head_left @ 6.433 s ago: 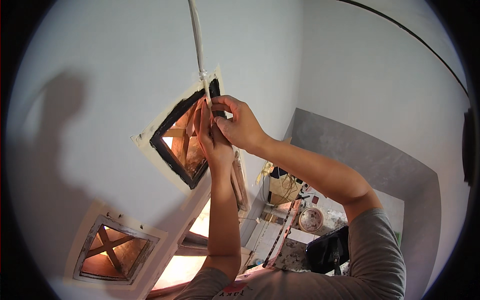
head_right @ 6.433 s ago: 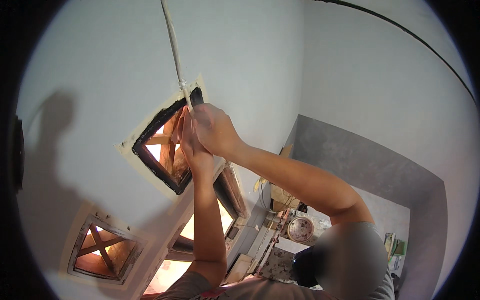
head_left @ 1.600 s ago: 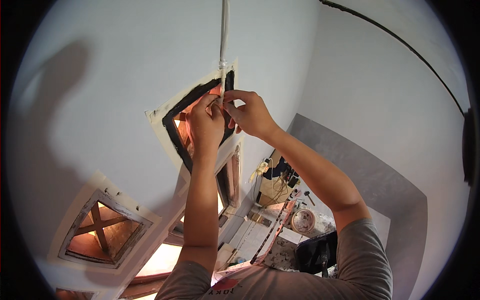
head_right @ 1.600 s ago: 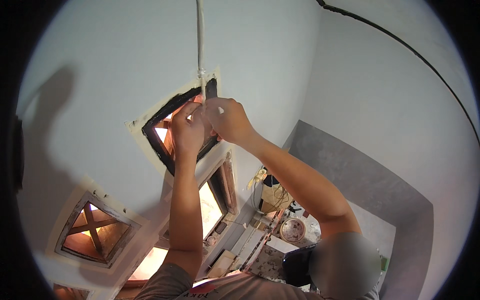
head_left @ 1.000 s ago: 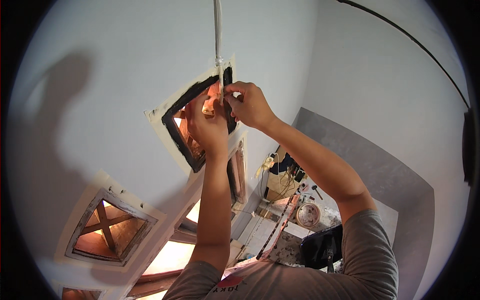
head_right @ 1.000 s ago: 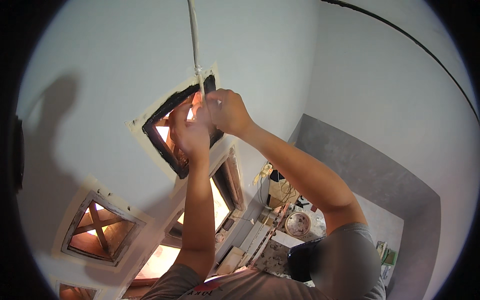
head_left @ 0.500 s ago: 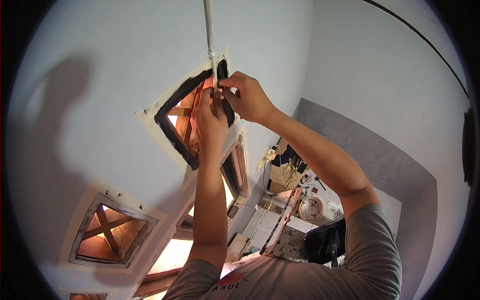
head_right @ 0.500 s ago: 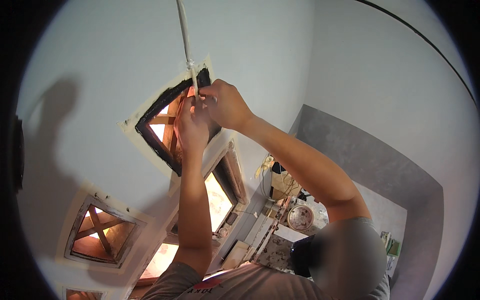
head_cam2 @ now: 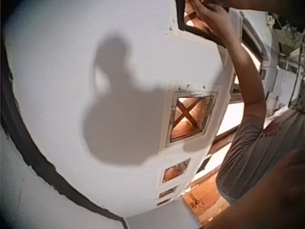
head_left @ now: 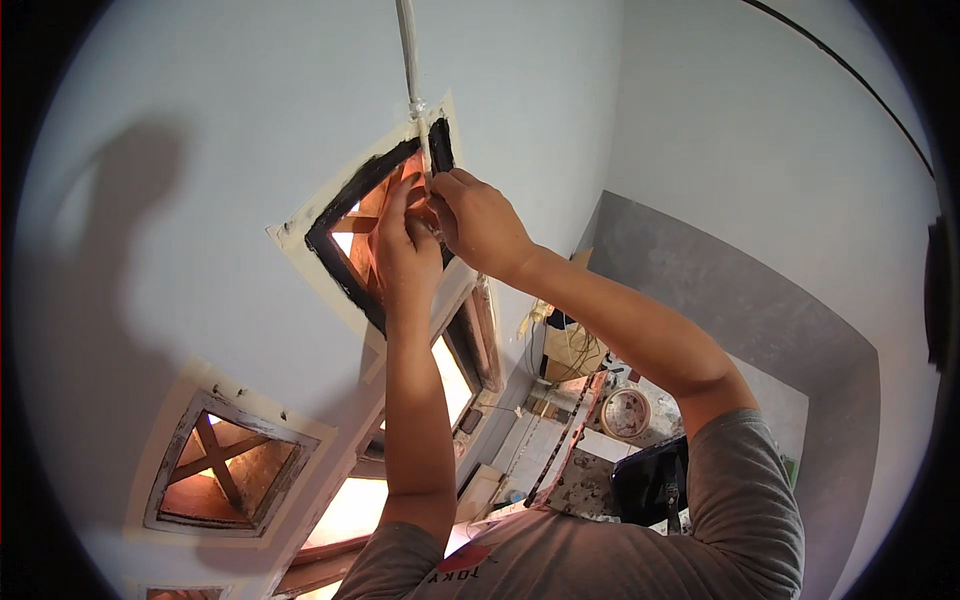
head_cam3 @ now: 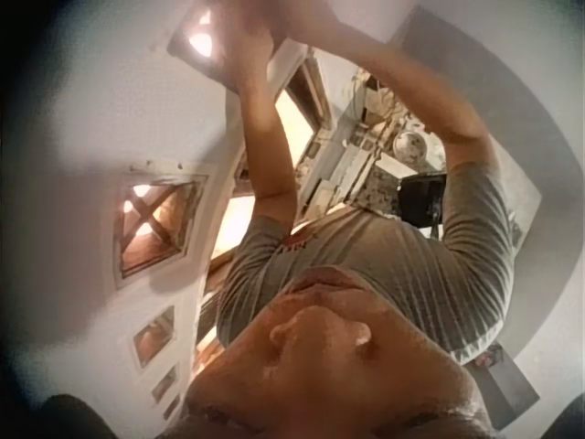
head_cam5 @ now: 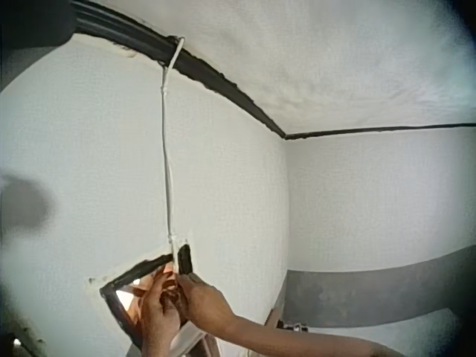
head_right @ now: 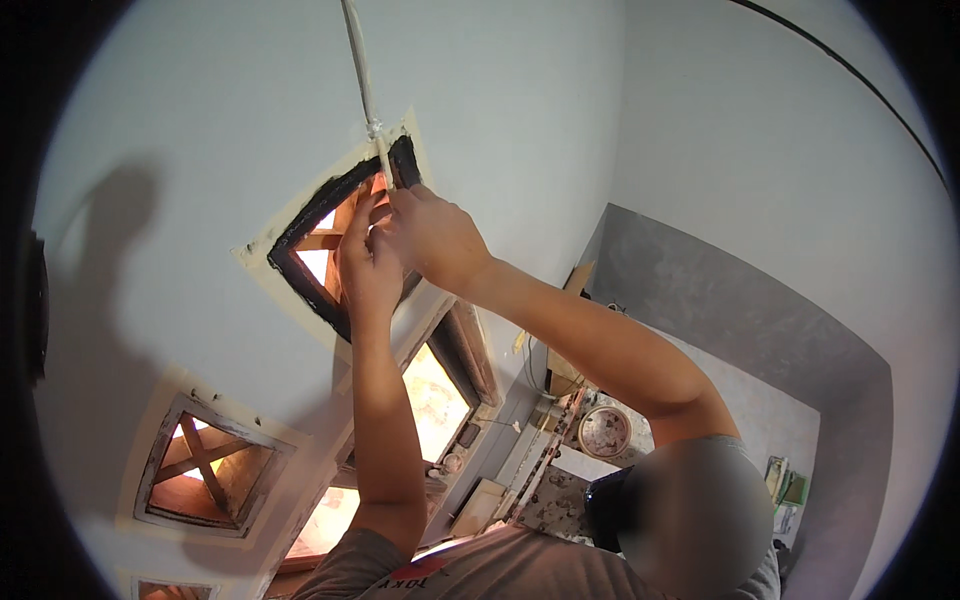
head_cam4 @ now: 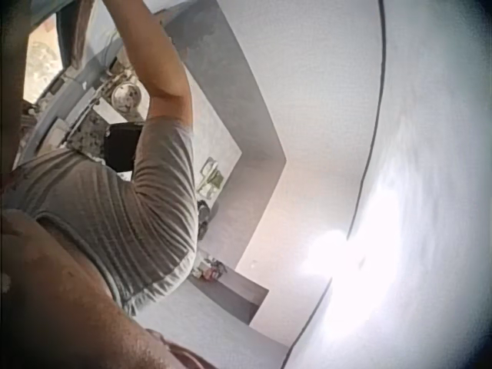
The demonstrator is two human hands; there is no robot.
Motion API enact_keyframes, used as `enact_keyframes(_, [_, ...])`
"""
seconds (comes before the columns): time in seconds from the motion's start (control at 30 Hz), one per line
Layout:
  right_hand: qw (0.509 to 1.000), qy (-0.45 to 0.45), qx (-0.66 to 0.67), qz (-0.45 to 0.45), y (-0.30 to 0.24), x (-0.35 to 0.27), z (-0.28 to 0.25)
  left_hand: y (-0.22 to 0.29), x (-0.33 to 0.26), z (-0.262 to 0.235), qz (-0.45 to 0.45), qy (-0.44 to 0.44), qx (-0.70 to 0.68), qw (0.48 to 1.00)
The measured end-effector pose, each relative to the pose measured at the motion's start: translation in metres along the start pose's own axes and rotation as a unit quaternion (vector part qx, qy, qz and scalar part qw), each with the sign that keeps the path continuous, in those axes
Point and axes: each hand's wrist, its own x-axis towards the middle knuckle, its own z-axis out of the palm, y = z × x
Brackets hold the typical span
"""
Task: The person wipes the wooden frame of a decorative ceiling window with a sponge and then applies strips of masking tape around the frame.
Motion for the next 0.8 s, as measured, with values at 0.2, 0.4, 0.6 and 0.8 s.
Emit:
enact_keyframes(0.2, [0.995, -0.049, 0.077, 0.047, -0.005, 0.008, -0.001, -0.006, -0.011, -0.01, -0.033, -0.049, 0.063, 0.996])
enact_keyframes(0.4, [0.987, -0.105, 0.095, -0.077, 0.014, 0.01, -0.018, -0.009, 0.011, -0.005, 0.083, 0.004, 0.14, 0.987])
enact_keyframes(0.6, [0.987, -0.107, 0.119, -0.035, 0.022, 0.02, -0.029, 0.002, 0.011, -0.004, 0.023, -0.023, 0.131, 0.991])
enact_keyframes(0.8, [0.953, -0.135, 0.207, 0.173, -0.001, 0.026, -0.034, -0.01, 0.008, 0.009, 0.021, 0.06, 0.089, 0.994])
